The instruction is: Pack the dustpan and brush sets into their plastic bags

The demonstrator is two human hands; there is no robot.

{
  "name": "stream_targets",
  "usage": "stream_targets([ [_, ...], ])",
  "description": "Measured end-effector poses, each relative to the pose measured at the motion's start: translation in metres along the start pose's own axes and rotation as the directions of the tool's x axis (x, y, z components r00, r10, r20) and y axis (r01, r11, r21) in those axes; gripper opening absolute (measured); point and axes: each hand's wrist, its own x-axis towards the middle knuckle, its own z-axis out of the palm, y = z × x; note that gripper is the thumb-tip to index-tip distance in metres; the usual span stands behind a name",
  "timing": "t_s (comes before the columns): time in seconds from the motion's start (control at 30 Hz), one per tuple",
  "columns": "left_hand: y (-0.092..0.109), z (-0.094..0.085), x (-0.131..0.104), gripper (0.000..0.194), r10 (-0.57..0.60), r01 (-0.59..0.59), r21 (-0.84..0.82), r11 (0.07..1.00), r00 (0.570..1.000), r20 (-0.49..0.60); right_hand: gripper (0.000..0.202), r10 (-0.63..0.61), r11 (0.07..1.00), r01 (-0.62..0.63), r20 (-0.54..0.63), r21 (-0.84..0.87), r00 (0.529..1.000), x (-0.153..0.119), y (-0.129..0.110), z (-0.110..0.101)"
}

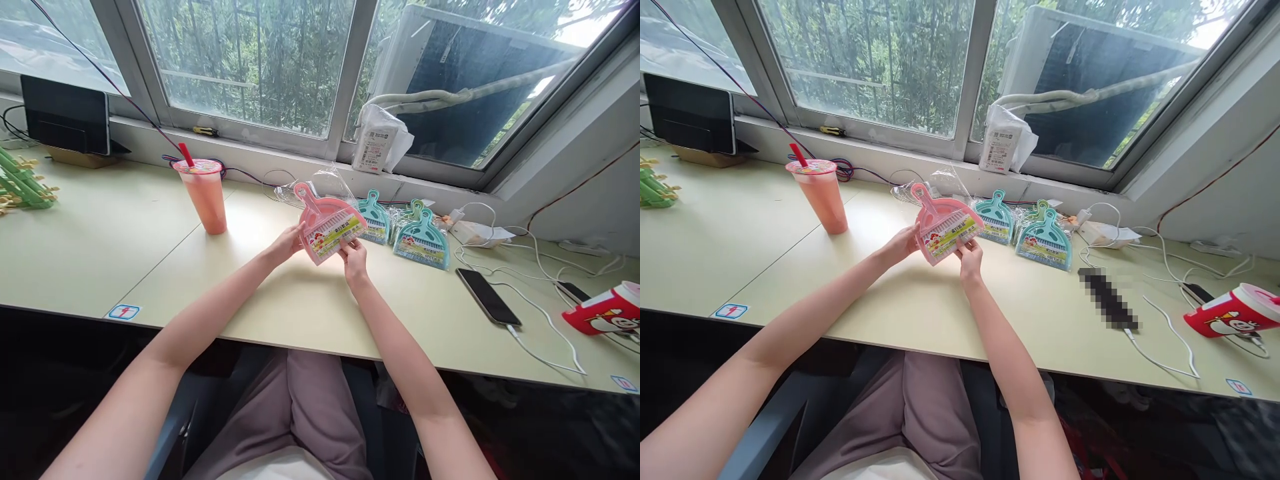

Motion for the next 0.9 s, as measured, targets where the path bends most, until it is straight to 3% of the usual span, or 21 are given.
stream_targets([
  [0.13, -0.006, 0.017, -0.009, 0.046, -0.006, 0.007, -0.021, 1.0, 0.999, 0.043, 0.022, -0.001, 1.0, 0.001, -0.004, -0.005, 1.0, 0.001, -0.002, -0.001],
  [0.37, -0.006, 0.038, -0.026, 0.067, -0.081, 0.055, 0.137, 0.989, 0.979, 0.188, 0.023, -0.057, 0.998, 0.058, -0.06, 0.019, 0.997, 0.003, -0.005, -0.003],
  [0.67, -0.012, 0.035, -0.023, 0.058, 0.047, -0.035, 0.264, 0.964, 0.998, -0.041, 0.025, -0.019, 1.0, 0.019, -0.024, -0.009, 1.0, -0.002, -0.003, 0.003],
  [0.9, -0.016, 0.036, -0.022, 0.058, 0.109, -0.115, 0.322, 0.94, 0.993, 0.036, 0.017, 0.15, 0.989, -0.148, -0.099, 0.028, 0.984, 0.01, -0.006, -0.006],
])
